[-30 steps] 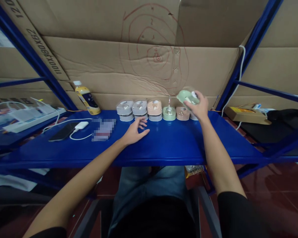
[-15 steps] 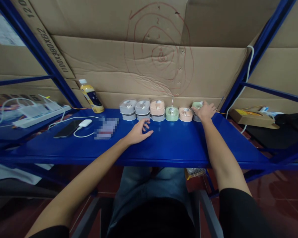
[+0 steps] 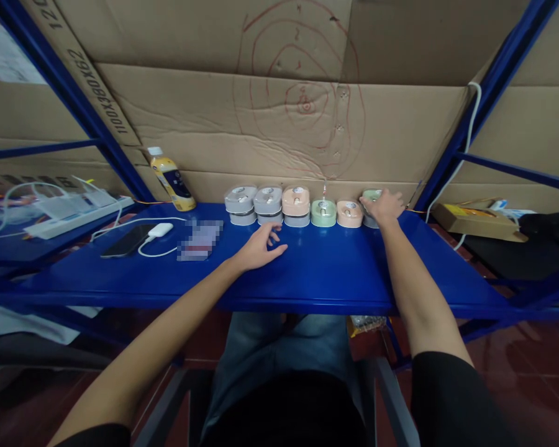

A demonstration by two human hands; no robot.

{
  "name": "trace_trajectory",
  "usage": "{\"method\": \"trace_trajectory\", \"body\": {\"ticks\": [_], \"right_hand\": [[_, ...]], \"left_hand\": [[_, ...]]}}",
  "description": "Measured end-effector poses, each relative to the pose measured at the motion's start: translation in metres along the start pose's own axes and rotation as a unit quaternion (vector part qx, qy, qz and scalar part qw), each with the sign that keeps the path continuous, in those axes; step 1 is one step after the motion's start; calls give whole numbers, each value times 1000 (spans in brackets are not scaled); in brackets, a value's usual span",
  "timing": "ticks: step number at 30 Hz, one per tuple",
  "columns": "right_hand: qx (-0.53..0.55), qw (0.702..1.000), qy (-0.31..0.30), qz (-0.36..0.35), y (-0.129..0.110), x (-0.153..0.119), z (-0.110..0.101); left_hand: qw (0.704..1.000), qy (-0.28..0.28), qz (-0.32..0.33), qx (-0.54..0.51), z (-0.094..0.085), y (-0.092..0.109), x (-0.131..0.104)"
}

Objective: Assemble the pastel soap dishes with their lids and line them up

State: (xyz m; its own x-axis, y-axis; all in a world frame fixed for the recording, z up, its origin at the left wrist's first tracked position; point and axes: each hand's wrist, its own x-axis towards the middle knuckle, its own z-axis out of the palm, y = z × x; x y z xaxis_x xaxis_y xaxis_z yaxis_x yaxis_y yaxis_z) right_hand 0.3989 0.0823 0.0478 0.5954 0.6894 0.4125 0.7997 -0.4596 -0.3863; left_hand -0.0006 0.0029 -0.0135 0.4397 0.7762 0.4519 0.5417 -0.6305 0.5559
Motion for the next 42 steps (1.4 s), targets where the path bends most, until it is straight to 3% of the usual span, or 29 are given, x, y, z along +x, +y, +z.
{"method": "trace_trajectory", "body": {"ticks": [26,34,42], "right_hand": [[68,997,-18,3,11,2,1],[60,995,-52,-64,30,1,-3],[45,994,-46,-84,34,-4,0]], "left_hand": [[1000,-18,-5,16,-2,0,0],[1000,-21,4,15,-4,1,-1],[1000,-22,7,17,-3,-2,-1]]}}
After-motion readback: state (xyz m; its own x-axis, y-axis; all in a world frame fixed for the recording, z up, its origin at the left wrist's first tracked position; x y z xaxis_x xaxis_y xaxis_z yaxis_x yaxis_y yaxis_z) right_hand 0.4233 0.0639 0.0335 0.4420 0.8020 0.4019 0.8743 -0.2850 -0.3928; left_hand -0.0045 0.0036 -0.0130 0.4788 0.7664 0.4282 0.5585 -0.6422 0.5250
